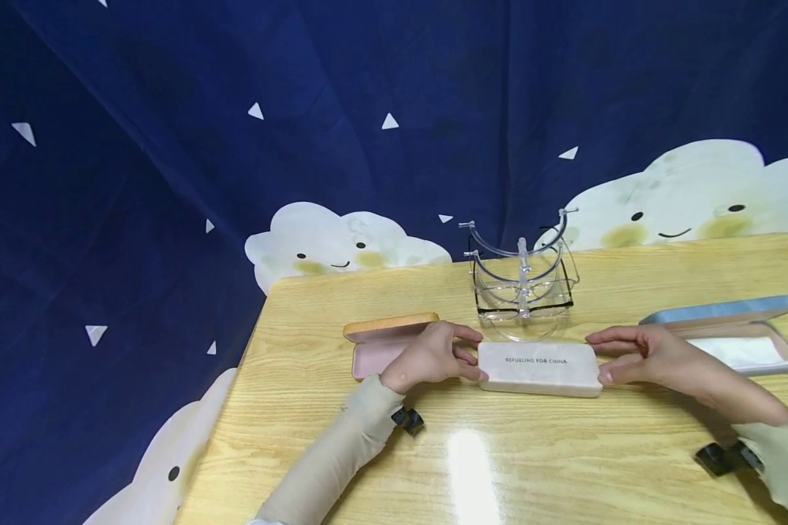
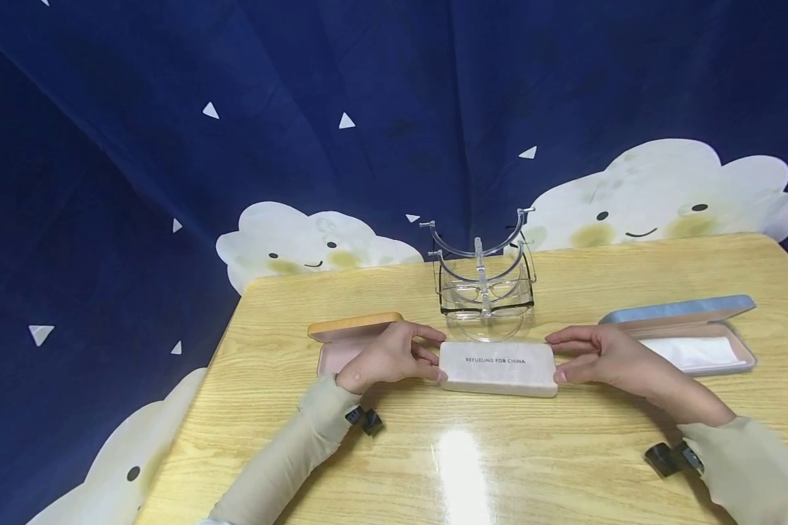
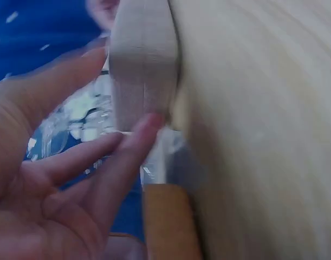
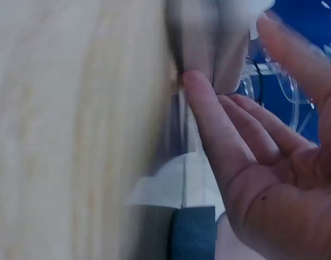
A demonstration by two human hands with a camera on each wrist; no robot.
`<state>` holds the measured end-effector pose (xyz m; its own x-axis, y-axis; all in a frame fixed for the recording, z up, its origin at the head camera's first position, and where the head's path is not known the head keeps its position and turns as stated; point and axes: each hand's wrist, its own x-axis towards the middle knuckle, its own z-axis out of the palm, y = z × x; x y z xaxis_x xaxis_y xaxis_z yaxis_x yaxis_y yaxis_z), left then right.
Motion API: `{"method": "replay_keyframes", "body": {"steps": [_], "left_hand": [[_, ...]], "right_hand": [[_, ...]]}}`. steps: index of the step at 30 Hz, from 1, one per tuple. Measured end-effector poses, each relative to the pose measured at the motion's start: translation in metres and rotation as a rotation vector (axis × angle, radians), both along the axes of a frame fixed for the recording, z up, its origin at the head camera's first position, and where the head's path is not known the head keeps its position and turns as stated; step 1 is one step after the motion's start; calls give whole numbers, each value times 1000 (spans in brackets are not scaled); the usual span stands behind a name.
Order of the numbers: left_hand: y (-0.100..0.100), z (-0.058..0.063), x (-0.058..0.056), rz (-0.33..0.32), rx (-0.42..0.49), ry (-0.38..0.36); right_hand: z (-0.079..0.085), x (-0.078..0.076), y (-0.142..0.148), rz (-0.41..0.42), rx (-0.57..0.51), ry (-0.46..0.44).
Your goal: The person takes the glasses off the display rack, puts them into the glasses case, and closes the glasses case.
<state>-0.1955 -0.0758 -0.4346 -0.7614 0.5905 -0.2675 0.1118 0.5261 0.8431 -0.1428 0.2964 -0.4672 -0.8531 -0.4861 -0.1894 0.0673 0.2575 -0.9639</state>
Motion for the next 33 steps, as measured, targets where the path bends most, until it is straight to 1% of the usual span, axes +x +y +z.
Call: {"method": "replay_keyframes", "body": {"steps": [3, 4, 5, 11, 18, 22, 24, 28, 31, 33], "left_hand": [[2, -2, 2, -5, -93, 168], [3, -2, 2, -9, -103, 190], [3, -2, 2, -9, -104, 191], [2, -3, 2, -5, -97, 197], [2, -3, 2, -14, -110, 222], [2, -2, 2, -21, -129, 240], [2, 0, 2, -24, -151, 264], [1, 6, 3, -10, -183, 322], [0, 13, 4, 25, -147, 325], [-2, 17, 5, 56, -109, 317]], "right_hand": [[-2, 1, -4, -2, -14, 33], [-2, 1, -5, 5, -25, 44], [-3, 1, -5, 7, -31, 50], [-1, 3, -8, -37, 48, 94], [-1, 2, -10, -46, 52, 114], [1, 2, -13, -58, 113, 131], [3, 2, -14, -70, 153, 148], [8, 3, -15, -133, 225, 202], [11, 5, -14, -171, 233, 232], [13, 6, -13, -177, 208, 241]]}}
